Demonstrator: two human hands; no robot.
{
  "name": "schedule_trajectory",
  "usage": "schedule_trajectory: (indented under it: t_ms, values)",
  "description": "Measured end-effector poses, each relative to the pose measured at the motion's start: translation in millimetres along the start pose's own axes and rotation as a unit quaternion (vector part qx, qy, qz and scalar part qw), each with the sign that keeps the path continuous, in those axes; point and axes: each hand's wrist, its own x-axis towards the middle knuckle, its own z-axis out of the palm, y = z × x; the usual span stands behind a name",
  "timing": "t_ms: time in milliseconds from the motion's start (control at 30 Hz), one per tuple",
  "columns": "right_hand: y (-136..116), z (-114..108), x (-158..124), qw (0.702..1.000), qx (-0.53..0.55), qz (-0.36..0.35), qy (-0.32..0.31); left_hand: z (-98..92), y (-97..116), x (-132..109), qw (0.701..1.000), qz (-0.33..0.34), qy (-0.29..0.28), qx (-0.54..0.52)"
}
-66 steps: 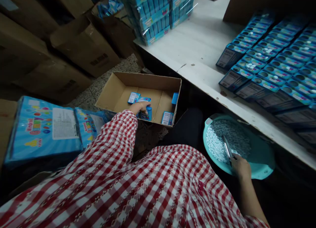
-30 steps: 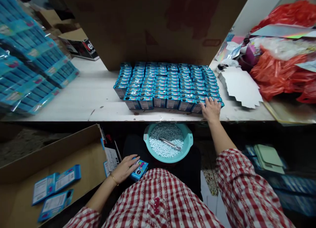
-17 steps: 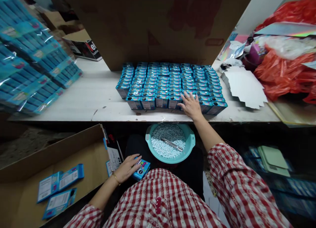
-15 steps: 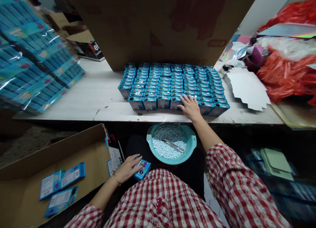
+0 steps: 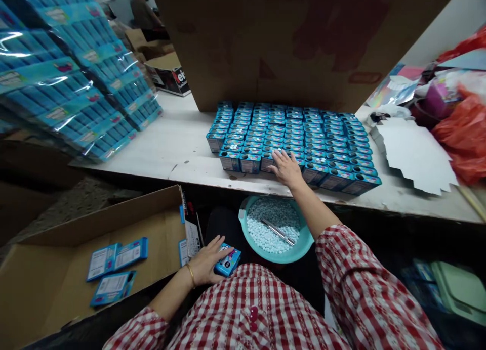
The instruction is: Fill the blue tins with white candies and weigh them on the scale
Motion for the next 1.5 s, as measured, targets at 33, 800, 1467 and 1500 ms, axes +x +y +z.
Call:
schedule_trajectory:
  t_ms: [33,800,1467,1500]
  values:
    - [0.7,-1.9,0.9,1.000,0.002,0.002,-0.006,-2.4,3.5,-0.6,1.000,-0.008,-0.008,0.005]
    - [-34.7,120.0,-210.3,0.918,0.009,0.138,-0.373,-7.8,31.9,36.2,0.693,0.017,0.143,-0.706]
    - [-35.0,142.2,-197.7,0.901,0.133,0.097,-0.400,19.7,25.9,109.5,0.648,-0.126,0.229,-0.716]
    - [-32.5,144.7,-196.6,0.896,0.155,0.097,-0.405,20.5,24.0,108.8,0.649,-0.129,0.233,-0.712]
